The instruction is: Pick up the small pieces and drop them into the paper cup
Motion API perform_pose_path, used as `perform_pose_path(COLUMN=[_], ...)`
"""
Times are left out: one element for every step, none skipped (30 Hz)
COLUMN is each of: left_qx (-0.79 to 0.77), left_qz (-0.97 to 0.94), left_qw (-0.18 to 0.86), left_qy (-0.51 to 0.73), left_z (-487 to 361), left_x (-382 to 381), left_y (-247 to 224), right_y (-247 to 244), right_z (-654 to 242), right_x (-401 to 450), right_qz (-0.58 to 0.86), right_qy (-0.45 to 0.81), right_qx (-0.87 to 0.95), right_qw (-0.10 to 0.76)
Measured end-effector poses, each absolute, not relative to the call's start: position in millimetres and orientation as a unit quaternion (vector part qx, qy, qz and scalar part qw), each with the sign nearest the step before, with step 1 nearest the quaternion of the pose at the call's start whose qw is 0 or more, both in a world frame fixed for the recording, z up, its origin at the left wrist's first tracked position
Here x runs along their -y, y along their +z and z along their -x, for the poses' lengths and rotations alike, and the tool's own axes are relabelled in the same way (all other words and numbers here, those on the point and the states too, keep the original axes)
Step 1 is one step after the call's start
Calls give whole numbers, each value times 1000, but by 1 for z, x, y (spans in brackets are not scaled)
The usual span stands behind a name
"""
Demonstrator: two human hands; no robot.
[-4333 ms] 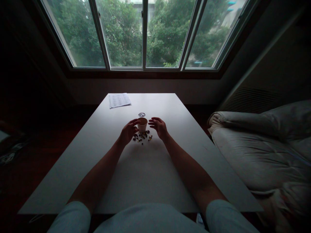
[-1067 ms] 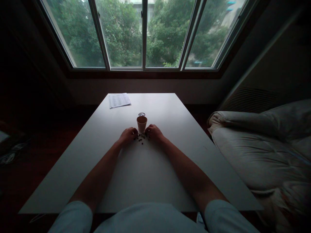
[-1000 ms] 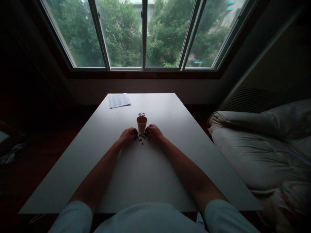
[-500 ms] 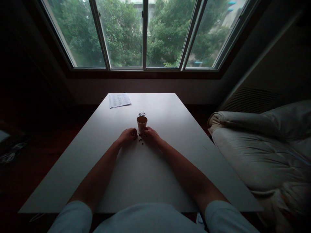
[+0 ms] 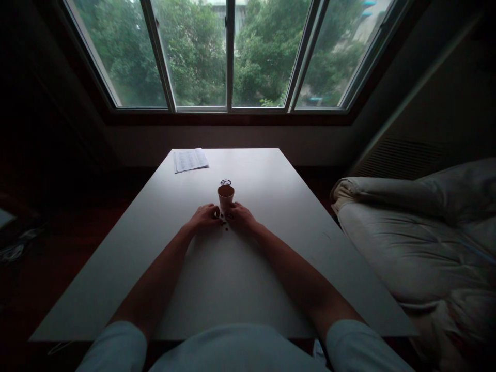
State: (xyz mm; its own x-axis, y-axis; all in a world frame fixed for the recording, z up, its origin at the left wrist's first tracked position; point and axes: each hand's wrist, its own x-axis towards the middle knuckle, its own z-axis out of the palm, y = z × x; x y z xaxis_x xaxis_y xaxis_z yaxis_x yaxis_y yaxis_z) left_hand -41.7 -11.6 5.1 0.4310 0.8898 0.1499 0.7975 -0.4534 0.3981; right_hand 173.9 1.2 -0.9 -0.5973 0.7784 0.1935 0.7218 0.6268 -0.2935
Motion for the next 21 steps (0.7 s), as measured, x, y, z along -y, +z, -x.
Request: perform_pose_path(left_qx=[-501, -497, -495, -493, -491, -489, -487, -485, -483, -482, -481, -480, -480, -481, -482, -484, -486, -488, -489, -489, -490], left_qz=[-837, -839, -839, -840, -840, -841, -842, -843, -844, -844, -844, -845, -844, -844, -843, -841, -839, -838, -837, -836, -835], left_qw=[137, 139, 141, 142, 142, 142, 142, 144, 147, 150, 154, 158, 161, 163, 165, 166, 167, 168, 169, 169, 169], left_qy=[172, 174, 176, 178, 181, 183, 184, 184, 183, 180, 178, 175, 174, 173, 174, 175, 177, 179, 181, 183, 186], left_z=[42, 42, 42, 41, 41, 41, 41, 41, 41, 41, 41, 40, 40, 40, 40, 40, 40, 40, 40, 40, 40], left_x=[12, 12, 13, 13, 13, 14, 14, 14, 15, 15, 15, 16, 16, 16, 16, 16, 16, 16, 16, 16, 15], left_y=[6, 6, 7, 7, 7, 7, 7, 8, 8, 8, 9, 9, 10, 10, 10, 10, 10, 9, 9, 8, 7], right_y=[-1, -1, 0, 0, 0, 0, 0, 0, 0, 0, 0, 0, 0, 0, 0, 0, 0, 0, 1, 1, 0], right_z=[-174, -174, -175, -175, -175, -175, -175, -175, -175, -175, -176, -176, -176, -176, -177, -177, -177, -177, -177, -176, -176], right_x=[-1, -1, -1, -1, -1, -1, -1, -1, -2, -2, -2, -2, -1, -1, -1, -1, -1, -1, -2, -2, -2], right_qz=[422, 421, 420, 418, 417, 415, 414, 414, 416, 418, 420, 422, 422, 421, 419, 419, 419, 421, 422, 423, 423], right_qy=[93, 92, 92, 91, 91, 90, 90, 90, 91, 94, 96, 98, 99, 100, 100, 100, 99, 98, 97, 97, 97], right_qx=[889, 889, 889, 889, 889, 890, 890, 889, 888, 888, 887, 886, 886, 886, 886, 887, 887, 887, 887, 887, 887], right_qw=[155, 157, 159, 162, 165, 168, 171, 172, 171, 170, 169, 168, 167, 168, 168, 168, 166, 164, 162, 160, 159])
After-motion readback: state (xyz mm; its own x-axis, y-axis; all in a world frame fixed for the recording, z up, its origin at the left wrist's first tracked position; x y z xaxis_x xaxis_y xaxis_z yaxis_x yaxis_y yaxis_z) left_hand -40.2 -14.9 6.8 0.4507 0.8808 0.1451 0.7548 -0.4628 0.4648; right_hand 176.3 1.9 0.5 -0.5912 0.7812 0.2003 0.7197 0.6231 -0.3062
